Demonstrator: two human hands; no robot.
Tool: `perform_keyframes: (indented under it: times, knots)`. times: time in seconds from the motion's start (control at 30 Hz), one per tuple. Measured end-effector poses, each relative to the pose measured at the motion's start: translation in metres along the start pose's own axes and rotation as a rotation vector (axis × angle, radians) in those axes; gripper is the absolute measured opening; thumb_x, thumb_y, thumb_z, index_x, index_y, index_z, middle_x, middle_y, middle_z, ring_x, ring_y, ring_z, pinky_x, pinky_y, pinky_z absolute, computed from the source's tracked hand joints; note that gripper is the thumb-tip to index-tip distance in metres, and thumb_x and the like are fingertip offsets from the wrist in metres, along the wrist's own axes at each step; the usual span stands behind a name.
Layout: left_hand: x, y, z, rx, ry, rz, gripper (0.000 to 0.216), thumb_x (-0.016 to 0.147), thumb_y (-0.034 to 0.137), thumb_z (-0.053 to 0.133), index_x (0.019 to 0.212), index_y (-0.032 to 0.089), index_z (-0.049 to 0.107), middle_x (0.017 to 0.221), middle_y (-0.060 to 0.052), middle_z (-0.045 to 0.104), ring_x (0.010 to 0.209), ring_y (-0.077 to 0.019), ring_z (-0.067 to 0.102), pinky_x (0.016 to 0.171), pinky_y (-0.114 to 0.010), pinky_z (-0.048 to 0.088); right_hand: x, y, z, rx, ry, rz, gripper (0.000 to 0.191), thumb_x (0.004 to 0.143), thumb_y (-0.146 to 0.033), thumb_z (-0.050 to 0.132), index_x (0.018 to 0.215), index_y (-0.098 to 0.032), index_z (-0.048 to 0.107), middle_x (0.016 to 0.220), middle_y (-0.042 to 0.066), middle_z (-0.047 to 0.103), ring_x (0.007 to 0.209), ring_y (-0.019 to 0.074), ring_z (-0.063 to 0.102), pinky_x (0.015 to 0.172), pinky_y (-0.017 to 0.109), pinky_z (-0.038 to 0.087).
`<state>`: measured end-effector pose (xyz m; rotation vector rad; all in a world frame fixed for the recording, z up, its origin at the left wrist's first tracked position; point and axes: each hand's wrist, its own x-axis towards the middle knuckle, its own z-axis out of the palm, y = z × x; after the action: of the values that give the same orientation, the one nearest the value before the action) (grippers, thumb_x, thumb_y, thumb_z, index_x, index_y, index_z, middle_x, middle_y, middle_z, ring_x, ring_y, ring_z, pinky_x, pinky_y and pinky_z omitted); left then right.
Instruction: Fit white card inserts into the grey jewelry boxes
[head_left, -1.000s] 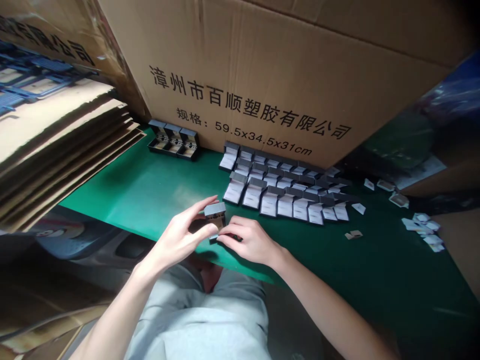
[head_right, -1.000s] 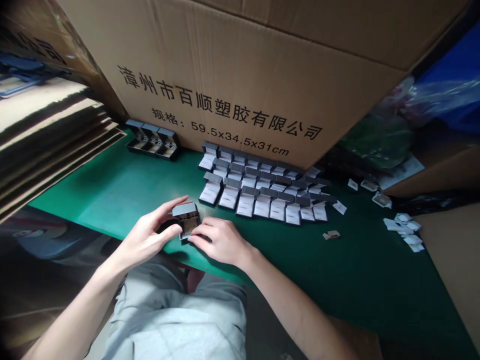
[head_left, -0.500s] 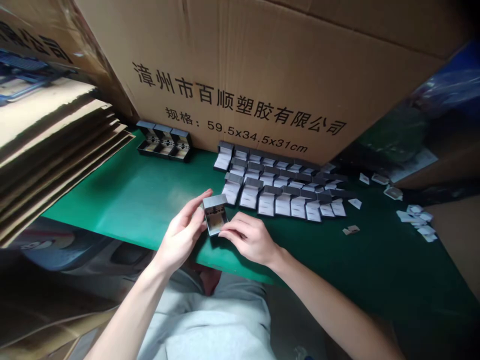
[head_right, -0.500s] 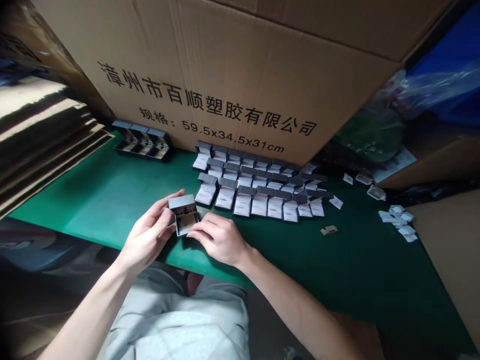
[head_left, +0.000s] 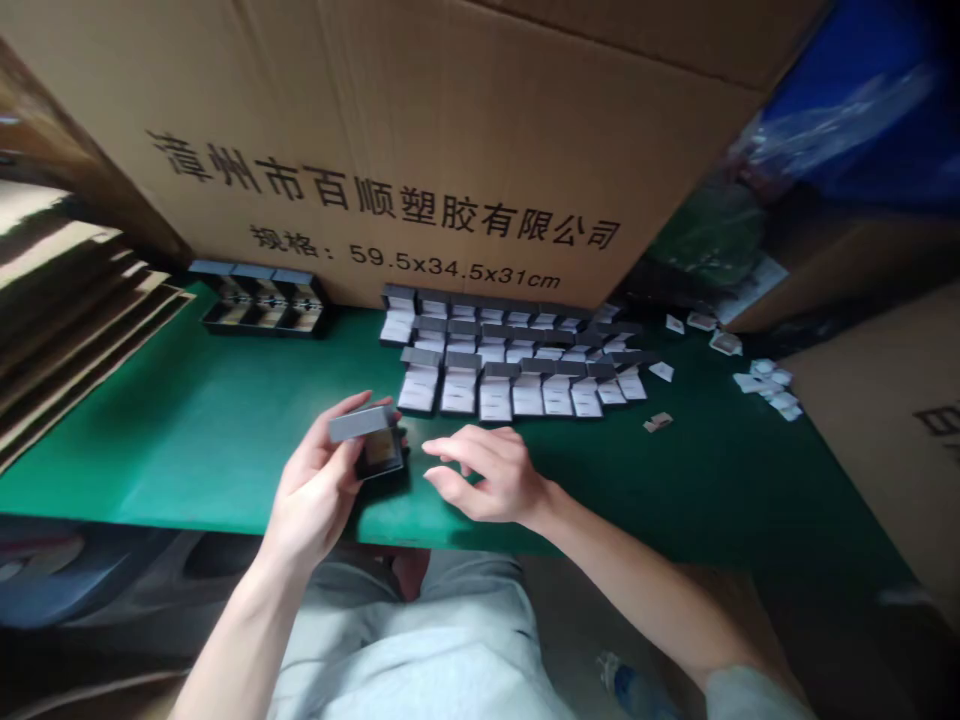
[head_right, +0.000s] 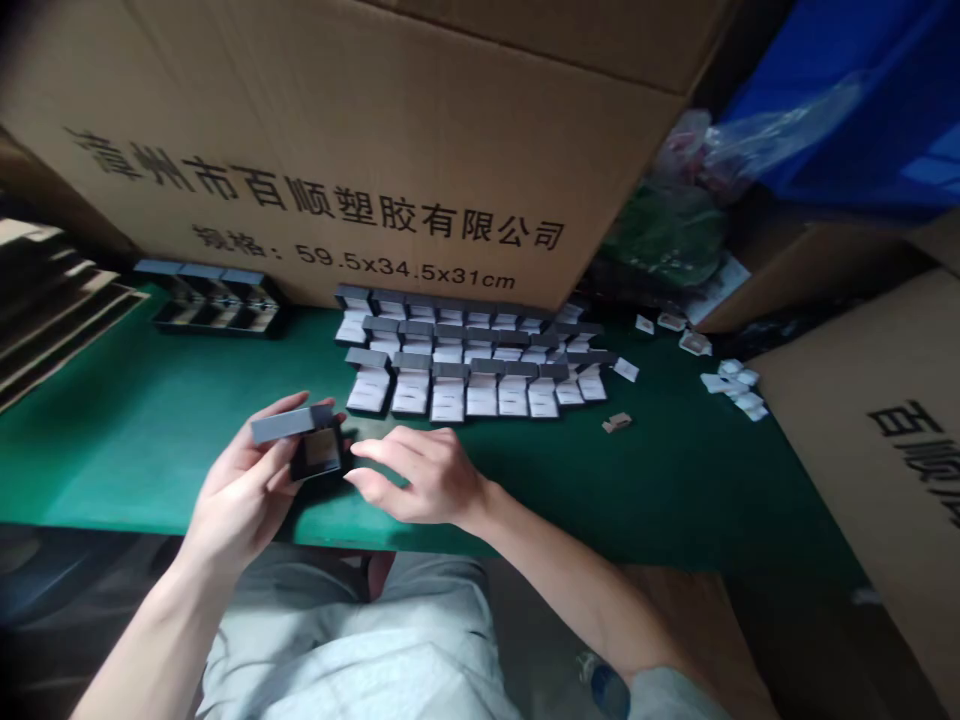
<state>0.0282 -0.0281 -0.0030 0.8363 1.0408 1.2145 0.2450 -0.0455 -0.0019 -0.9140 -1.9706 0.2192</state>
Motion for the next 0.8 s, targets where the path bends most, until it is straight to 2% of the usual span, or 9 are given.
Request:
perform_keyframes:
  times: [0.07, 0.13, 0.27, 0.33, 0.43, 0.53, 0.63, 0.7, 0.8]
  knots:
    - [0.002, 0.003, 0.003, -0.042, 0.022, -0.021, 0.058, 0.086, 0.04, 0.085, 0.137, 0.023, 0.063, 0.132, -0.01, 0.076, 0.101, -0.0262, 0.08, 0.086, -0.035, 0.068, -0.007, 0.006, -0.028, -0.124, 0.094, 0.054, 0.027, 0.106, -0.038, 0.054, 0.105, -0.025, 0.078, 0.076, 0.002, 0.077, 0.058, 0.014, 0.066, 0.061, 0.028, 0.058]
    - [0.003, 0.006, 0.006, -0.06, 0.071, -0.026, 0.061, 0.082, 0.04, 0.09, 0.135, 0.023, 0.065, 0.12, -0.009, 0.08, 0.098, -0.0274, 0.08, 0.083, -0.036, 0.07, -0.023, 0.023, -0.065, -0.255, 0.237, 0.189, 0.027, 0.105, -0.037, 0.053, 0.102, -0.026, 0.078, 0.073, 0.003, 0.076, 0.061, 0.0172, 0.069, 0.065, 0.032, 0.059]
    - [0.005, 0.008, 0.01, -0.055, 0.157, -0.017, 0.066, 0.074, 0.042, 0.095, 0.132, 0.022, 0.069, 0.101, -0.006, 0.083, 0.092, -0.0278, 0.081, 0.077, -0.035, 0.071, -0.071, 0.085, -0.155, -0.586, 0.573, 0.555, 0.033, 0.102, -0.045, 0.054, 0.099, -0.02, 0.075, 0.075, 0.006, 0.075, 0.064, 0.0197, 0.071, 0.072, 0.034, 0.06]
    - [0.006, 0.008, 0.01, -0.04, 0.177, -0.037, 0.063, 0.077, 0.04, 0.093, 0.133, 0.024, 0.069, 0.097, -0.004, 0.082, 0.089, -0.0247, 0.08, 0.075, -0.031, 0.07, -0.096, 0.118, -0.197, -0.707, 0.617, 0.724, 0.038, 0.101, -0.043, 0.048, 0.106, -0.016, 0.074, 0.08, 0.008, 0.075, 0.07, 0.0209, 0.072, 0.075, 0.034, 0.06]
    - [0.006, 0.009, 0.009, -0.022, 0.184, -0.073, 0.06, 0.079, 0.038, 0.091, 0.134, 0.026, 0.07, 0.095, -0.001, 0.082, 0.087, -0.0216, 0.08, 0.075, -0.027, 0.069, -0.124, 0.152, -0.242, -0.959, 0.529, 0.919, 0.037, 0.091, -0.029, 0.048, 0.113, -0.011, 0.071, 0.093, 0.013, 0.075, 0.083, 0.024, 0.07, 0.092, 0.041, 0.057]
    - [0.002, 0.012, 0.009, -0.003, 0.179, -0.081, 0.057, 0.077, 0.038, 0.091, 0.129, 0.025, 0.072, 0.091, -0.001, 0.082, 0.085, -0.0209, 0.079, 0.071, -0.025, 0.068, -0.138, 0.17, -0.26, -1.017, 0.488, 0.981, 0.04, 0.083, -0.021, 0.049, 0.115, -0.009, 0.071, 0.105, 0.018, 0.073, 0.102, 0.0299, 0.067, 0.104, 0.048, 0.051]
    - [-0.002, 0.016, 0.011, 0.016, 0.163, -0.084, 0.053, 0.078, 0.038, 0.09, 0.126, 0.025, 0.073, 0.089, -0.001, 0.081, 0.083, -0.0204, 0.078, 0.069, -0.023, 0.067, -0.136, 0.186, -0.262, -1.05, 0.443, 1.027, 0.043, 0.085, -0.019, 0.049, 0.121, -0.01, 0.07, 0.124, 0.022, 0.068, 0.121, 0.0326, 0.06, 0.112, 0.052, 0.045]
    - [-0.003, 0.017, 0.012, 0.02, 0.169, -0.08, 0.051, 0.077, 0.037, 0.09, 0.124, 0.026, 0.074, 0.091, 0.0, 0.081, 0.085, -0.021, 0.078, 0.07, -0.023, 0.067, -0.13, 0.199, -0.262, -1.066, 0.421, 1.075, 0.045, 0.086, -0.02, 0.052, 0.127, -0.013, 0.068, 0.136, 0.021, 0.062, 0.132, 0.0344, 0.052, 0.116, 0.056, 0.04]
    - [0.0, 0.015, 0.011, 0.012, 0.186, -0.092, 0.051, 0.074, 0.034, 0.091, 0.123, 0.025, 0.075, 0.092, -0.001, 0.081, 0.086, -0.0222, 0.079, 0.069, -0.024, 0.068, -0.122, 0.22, -0.265, -1.087, 0.45, 1.211, 0.054, 0.088, -0.032, 0.057, 0.14, -0.016, 0.061, 0.153, 0.025, 0.048, 0.145, 0.0419, 0.038, 0.117, 0.071, 0.029]
